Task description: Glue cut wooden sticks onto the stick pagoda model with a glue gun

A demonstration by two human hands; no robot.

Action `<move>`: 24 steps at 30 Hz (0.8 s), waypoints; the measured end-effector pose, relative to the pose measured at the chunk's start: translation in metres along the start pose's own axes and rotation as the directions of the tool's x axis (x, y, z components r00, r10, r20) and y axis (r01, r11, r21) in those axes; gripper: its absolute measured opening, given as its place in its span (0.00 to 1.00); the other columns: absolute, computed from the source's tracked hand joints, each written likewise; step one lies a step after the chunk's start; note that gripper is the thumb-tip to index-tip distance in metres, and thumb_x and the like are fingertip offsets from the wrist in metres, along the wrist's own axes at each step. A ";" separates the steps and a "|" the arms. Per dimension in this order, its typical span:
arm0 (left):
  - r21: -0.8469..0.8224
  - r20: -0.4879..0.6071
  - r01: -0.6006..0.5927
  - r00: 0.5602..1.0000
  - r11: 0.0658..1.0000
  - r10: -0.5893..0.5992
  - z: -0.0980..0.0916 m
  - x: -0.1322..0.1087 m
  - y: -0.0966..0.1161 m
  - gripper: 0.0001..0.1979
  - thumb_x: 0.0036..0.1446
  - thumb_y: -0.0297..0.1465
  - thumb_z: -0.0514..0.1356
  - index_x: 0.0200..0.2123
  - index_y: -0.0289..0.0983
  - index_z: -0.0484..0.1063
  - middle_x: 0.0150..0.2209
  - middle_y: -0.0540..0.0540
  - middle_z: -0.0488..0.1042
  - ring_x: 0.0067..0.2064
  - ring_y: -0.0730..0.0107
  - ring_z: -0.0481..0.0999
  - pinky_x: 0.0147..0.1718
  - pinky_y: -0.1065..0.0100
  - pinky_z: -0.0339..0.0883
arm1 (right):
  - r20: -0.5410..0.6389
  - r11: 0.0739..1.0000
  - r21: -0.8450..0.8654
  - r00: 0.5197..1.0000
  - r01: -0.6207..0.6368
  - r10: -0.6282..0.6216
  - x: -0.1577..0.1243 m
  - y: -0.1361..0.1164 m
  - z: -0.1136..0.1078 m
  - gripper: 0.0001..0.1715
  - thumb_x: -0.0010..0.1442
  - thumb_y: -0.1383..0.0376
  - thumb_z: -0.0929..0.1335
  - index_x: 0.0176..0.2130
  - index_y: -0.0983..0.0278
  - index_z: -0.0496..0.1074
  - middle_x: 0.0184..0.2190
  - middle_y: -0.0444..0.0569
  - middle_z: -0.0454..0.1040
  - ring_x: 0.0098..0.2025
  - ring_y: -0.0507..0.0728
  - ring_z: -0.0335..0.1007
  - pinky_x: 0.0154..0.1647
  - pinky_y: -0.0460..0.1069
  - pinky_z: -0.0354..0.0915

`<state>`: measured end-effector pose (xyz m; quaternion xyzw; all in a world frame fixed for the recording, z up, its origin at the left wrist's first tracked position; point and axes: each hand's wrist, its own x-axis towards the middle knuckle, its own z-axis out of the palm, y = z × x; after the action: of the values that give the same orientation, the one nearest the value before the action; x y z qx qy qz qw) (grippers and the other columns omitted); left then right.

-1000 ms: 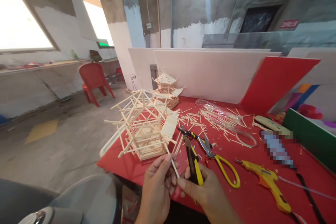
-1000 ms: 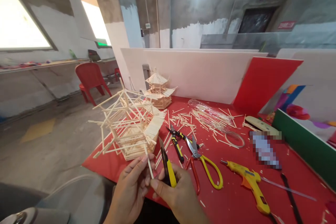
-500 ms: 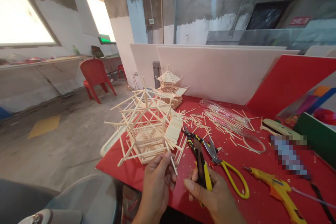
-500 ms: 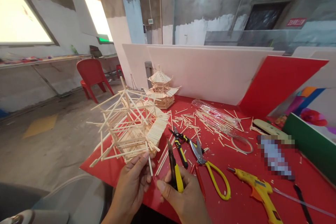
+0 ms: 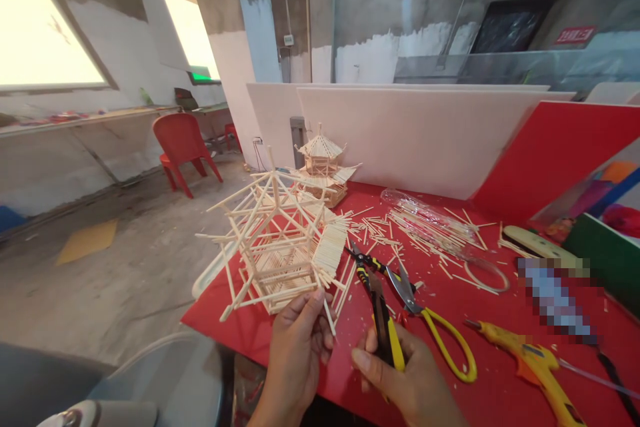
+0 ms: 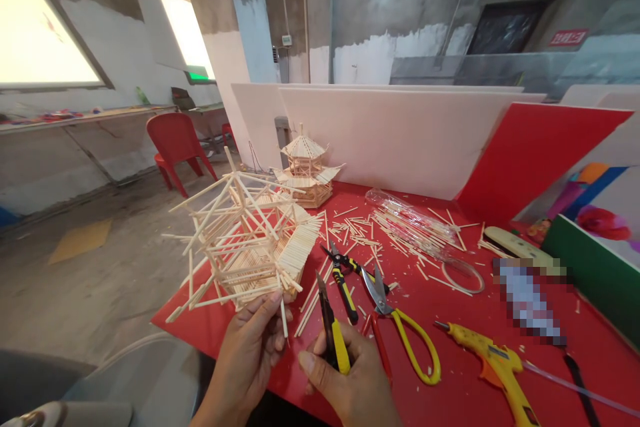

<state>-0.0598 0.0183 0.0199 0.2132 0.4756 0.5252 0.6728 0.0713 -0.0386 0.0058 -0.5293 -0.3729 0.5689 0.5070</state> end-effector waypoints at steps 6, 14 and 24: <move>0.006 0.007 0.005 1.000 1.000 -0.005 -0.001 -0.001 0.000 0.22 0.37 0.46 0.74 0.25 0.34 0.75 0.16 0.54 0.69 0.13 0.82 0.64 0.09 0.80 0.51 | -0.006 0.999 -0.050 1.000 -0.018 0.017 -0.001 0.002 -0.002 0.28 0.45 0.43 0.75 0.27 0.61 0.66 0.18 0.40 0.70 0.21 0.52 0.67 0.27 0.47 0.65; -0.008 0.006 -0.004 1.000 1.000 0.004 -0.002 0.001 0.000 0.23 0.36 0.47 0.74 0.25 0.34 0.74 0.16 0.53 0.70 0.12 0.82 0.63 0.09 0.80 0.51 | 0.009 0.998 -0.066 1.000 -0.018 0.019 -0.001 0.002 -0.003 0.28 0.46 0.43 0.75 0.28 0.61 0.66 0.18 0.41 0.70 0.21 0.52 0.67 0.25 0.46 0.63; 0.008 -0.026 -0.042 0.999 0.999 0.042 -0.004 -0.001 0.002 0.22 0.33 0.44 0.75 0.26 0.33 0.77 0.17 0.52 0.72 0.12 0.82 0.62 0.08 0.81 0.51 | -0.075 0.964 -0.252 0.991 0.089 -0.111 0.004 0.005 -0.034 0.31 0.52 0.38 0.69 0.36 0.63 0.73 0.23 0.44 0.72 0.22 0.52 0.65 0.23 0.45 0.60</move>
<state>-0.0642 0.0172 0.0198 0.2187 0.4814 0.5403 0.6546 0.1040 -0.0392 -0.0057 -0.5935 -0.4449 0.4674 0.4810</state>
